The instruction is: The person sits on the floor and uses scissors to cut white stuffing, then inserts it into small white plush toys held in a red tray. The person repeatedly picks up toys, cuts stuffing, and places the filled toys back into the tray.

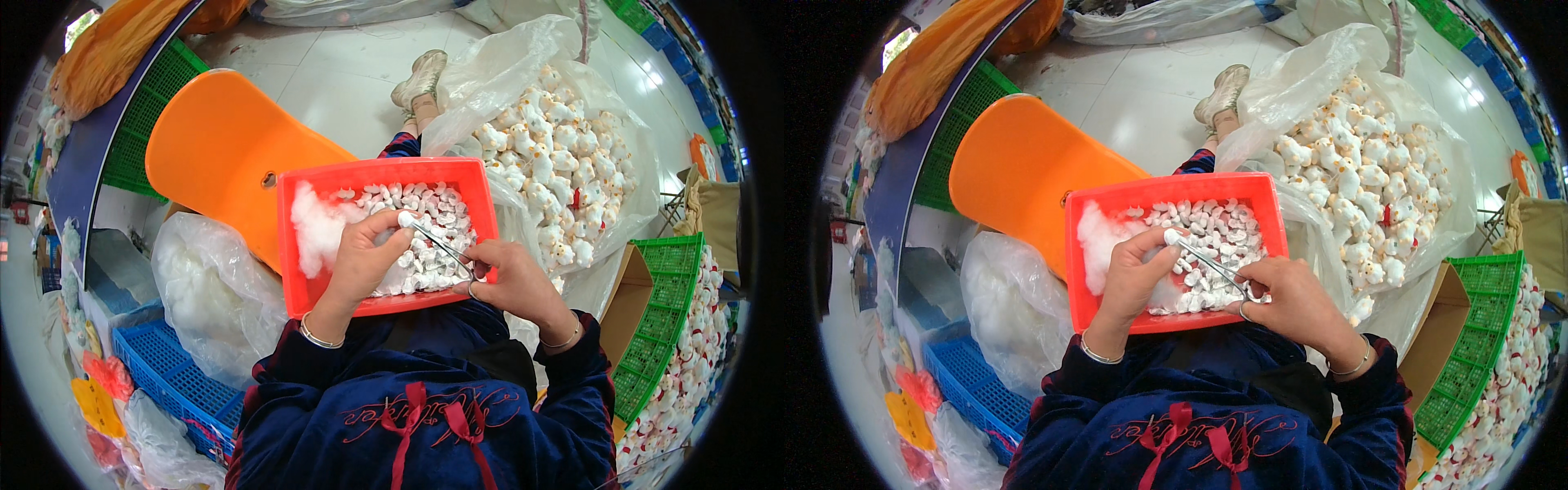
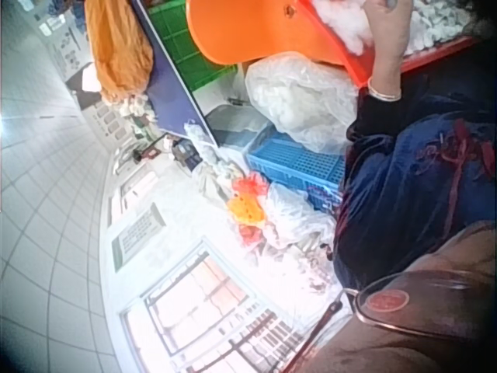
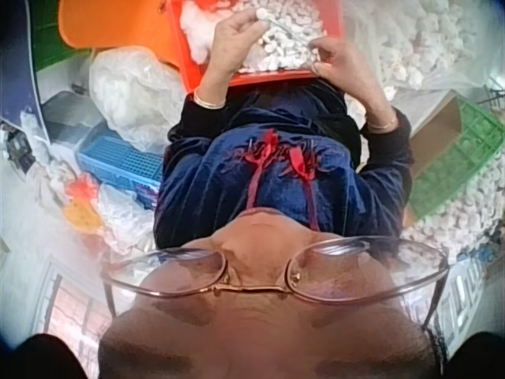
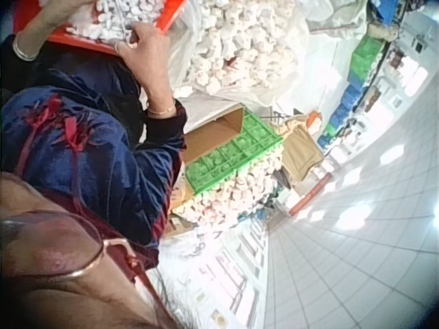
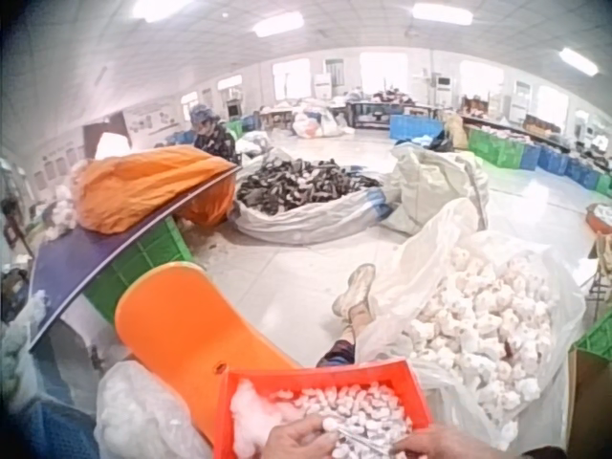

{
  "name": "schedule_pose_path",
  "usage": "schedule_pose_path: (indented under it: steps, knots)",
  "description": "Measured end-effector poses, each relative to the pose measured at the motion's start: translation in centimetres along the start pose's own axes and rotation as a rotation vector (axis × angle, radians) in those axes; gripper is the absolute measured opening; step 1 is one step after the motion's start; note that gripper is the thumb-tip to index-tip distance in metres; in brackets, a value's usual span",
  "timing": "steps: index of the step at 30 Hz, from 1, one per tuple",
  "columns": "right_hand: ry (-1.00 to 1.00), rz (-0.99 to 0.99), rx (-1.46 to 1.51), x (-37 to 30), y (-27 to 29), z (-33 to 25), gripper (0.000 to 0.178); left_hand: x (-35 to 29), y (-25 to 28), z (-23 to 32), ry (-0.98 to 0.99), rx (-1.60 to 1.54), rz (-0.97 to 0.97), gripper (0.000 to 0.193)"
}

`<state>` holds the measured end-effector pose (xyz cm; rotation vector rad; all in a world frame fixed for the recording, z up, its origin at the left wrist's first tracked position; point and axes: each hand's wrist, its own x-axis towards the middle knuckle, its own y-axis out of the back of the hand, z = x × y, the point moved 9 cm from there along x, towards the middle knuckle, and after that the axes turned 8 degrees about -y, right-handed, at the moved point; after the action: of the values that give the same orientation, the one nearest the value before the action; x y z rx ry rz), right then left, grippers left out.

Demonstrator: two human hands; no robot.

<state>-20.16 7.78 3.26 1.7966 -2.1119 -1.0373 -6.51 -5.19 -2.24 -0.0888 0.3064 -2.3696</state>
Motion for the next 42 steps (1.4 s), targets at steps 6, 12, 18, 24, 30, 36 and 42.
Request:
schedule_pose_path:
  steps: [6, 12, 18, 24, 30, 36, 42]
  knots:
    - [0.046, 0.004, -0.19, -0.2, 0.6, -0.7, 0.028, -0.2, 0.1, 1.8, -0.164, 0.394, 0.048, 0.02]
    - [-0.089, -0.084, 0.029, -0.3, -2.3, -0.1, 0.029, -0.7, -0.1, -1.1, -0.021, 0.133, 0.159, 0.018]
    - [-0.068, -0.102, 0.035, 0.0, -3.0, 0.7, 0.034, -0.2, 0.4, -1.1, 0.014, -0.043, 0.05, 0.025]
    - [-0.075, 0.045, 0.287, 1.1, -0.1, 2.5, 0.03, -0.6, -0.7, -0.7, 0.144, 0.057, -0.09, 0.032]
    - [0.031, 0.009, 0.393, 1.6, -0.8, 0.2, 0.02, -2.3, -3.3, -1.3, 0.253, 0.086, -0.315, 0.035]
    - [-0.009, 0.017, 0.374, 2.0, -1.7, 1.4, 0.018, -2.3, -2.8, -2.2, 0.202, 0.201, -0.283, 0.022]
    - [0.073, 0.038, 0.61, 3.8, -1.3, 0.7, 0.015, -0.3, -1.9, 0.8, 0.153, 0.17, -0.245, 0.014]
